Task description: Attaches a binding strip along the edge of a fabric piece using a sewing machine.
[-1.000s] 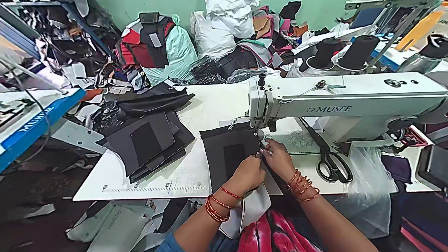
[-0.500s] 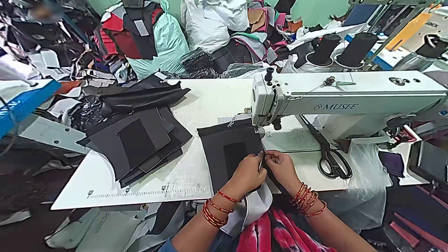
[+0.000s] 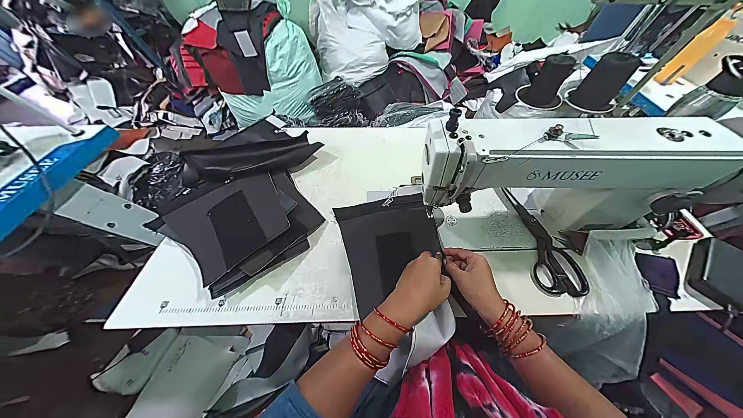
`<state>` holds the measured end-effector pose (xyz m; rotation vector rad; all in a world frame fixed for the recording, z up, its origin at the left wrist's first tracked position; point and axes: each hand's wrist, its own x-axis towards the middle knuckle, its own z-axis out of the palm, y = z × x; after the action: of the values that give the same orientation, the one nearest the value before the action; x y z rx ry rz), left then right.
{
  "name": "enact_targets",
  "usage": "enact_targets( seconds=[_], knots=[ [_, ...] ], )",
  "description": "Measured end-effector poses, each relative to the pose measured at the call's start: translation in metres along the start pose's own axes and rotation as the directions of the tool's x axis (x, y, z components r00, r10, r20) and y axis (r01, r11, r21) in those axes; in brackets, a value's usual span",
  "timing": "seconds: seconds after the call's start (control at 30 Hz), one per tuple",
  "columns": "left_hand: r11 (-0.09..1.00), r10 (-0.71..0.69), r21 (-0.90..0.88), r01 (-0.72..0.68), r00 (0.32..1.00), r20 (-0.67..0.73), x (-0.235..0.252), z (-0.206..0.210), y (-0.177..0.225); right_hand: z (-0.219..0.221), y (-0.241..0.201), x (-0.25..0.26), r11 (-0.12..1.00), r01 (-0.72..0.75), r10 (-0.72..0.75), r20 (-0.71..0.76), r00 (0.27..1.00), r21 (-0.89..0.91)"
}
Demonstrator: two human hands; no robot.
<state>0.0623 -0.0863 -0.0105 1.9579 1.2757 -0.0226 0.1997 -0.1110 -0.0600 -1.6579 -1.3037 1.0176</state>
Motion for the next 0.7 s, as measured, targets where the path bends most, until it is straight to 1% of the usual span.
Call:
enact_targets(
  seconds=[0.13, 0.4, 0.47, 0.6, 0.7],
  knots=[
    [0.999, -0.028, 0.023, 0.027, 1.000, 0.008, -0.001, -0.001, 0.004, -0.001, 0.001, -0.002, 1.000, 0.019, -0.018, 0.010, 1.000, -0.022],
    [0.998, -0.036, 0.046, 0.035, 0.999, 0.025, -0.001, -0.001, 0.006, 0.001, 0.005, -0.003, 0.999, 0.010, -0.010, 0.000, 1.000, 0.040],
    [0.998, -0.046, 0.040, 0.045, 0.999, 0.023, -0.001, -0.002, 0.007, 0.000, 0.005, -0.003, 0.999, 0.041, -0.041, 0.008, 0.999, -0.005],
    [0.995, -0.080, 0.066, 0.077, 0.996, 0.043, 0.000, -0.001, 0.012, -0.003, 0.000, -0.005, 0.972, 0.139, -0.130, 0.058, 0.990, -0.187],
    [0.996, -0.059, 0.069, 0.055, 0.996, 0.060, -0.005, -0.002, 0.013, -0.007, -0.009, -0.005, 0.945, 0.153, -0.117, 0.137, 0.984, -0.289]
  ],
)
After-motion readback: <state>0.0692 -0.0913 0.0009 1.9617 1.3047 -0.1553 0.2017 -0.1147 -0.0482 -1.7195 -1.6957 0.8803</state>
